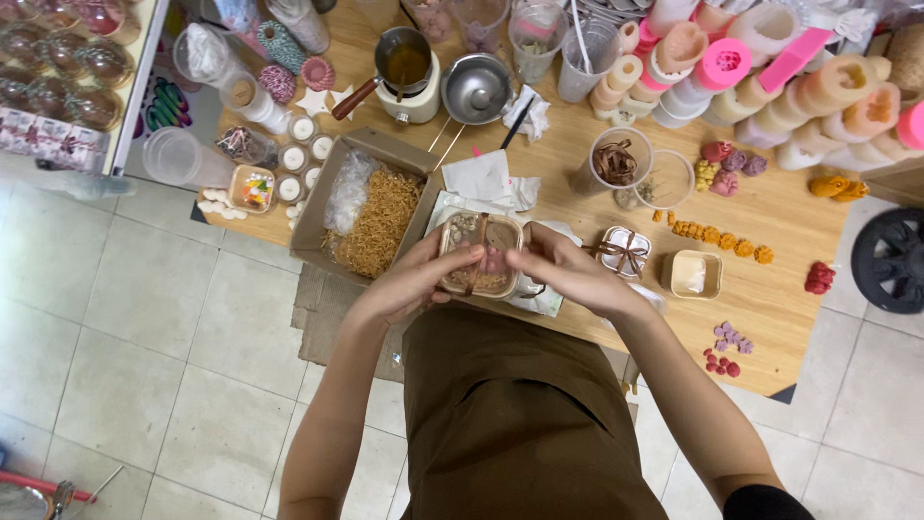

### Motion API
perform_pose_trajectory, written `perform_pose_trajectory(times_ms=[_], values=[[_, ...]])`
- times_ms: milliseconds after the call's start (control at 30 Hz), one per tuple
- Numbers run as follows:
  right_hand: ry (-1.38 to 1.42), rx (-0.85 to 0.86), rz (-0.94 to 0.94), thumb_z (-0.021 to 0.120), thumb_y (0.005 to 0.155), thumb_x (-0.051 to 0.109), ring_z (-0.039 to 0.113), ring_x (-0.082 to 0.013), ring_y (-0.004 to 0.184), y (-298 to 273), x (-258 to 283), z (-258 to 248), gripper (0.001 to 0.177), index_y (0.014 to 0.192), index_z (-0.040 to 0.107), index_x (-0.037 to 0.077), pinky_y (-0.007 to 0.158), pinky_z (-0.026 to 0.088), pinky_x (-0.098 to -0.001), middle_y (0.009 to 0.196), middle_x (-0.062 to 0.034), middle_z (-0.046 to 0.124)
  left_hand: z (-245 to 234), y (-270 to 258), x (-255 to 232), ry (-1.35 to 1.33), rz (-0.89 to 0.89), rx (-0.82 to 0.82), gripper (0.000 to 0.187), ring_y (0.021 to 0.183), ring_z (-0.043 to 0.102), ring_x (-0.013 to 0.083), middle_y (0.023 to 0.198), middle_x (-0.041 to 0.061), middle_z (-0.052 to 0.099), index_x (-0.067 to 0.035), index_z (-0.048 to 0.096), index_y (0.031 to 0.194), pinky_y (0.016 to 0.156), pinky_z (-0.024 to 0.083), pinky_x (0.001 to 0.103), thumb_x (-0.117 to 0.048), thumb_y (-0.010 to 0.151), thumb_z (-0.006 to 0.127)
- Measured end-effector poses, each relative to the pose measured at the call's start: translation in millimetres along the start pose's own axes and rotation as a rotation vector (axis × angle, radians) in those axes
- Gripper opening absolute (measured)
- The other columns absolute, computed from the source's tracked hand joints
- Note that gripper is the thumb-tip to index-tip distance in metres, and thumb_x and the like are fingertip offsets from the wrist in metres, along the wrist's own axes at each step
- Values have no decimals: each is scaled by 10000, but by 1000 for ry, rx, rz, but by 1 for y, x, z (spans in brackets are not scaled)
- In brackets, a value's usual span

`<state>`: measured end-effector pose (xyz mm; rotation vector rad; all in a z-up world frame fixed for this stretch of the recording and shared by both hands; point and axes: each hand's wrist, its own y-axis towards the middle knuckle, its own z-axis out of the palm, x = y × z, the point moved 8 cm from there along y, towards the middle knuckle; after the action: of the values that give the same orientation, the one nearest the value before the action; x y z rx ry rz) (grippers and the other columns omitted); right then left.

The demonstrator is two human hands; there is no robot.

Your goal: The person fills small wooden containers with wood shavings by hand, adds small decorative wax items, and ties them with a thin cord.

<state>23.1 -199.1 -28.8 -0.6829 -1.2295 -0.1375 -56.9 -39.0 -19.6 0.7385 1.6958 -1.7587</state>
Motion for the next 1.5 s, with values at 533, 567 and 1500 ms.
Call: perform_pose_trajectory(times_ms=[533,567,1500], values=[[-128,-208,93,645,891,323,502,-97,832,2,-4,-26,352,1103,652,42,732,427,-264,890,10,597,-2,103,61,90,-25,454,1034,1374,505,335,1510,234,496,-109,337,1563,1036,454,434,-871,866,381],[-136,-219,106,640,883,319,515,-94,842,4,-9,-26,355,1112,648,48,743,433,-257,901,13,612,-9,107,58,137,-25,407,998,1410,442,360,1542,259,397,-101,280,1568,1051,420,474,-828,903,444],[-554,-585,300,596,992,412,739,-233,890,4,-85,-65,448,1217,717,44,827,566,-383,998,-151,772,-53,128,25,638,331,-135,931,1032,656,287,1176,204,617,2,544,1315,859,572,424,-590,676,874]])
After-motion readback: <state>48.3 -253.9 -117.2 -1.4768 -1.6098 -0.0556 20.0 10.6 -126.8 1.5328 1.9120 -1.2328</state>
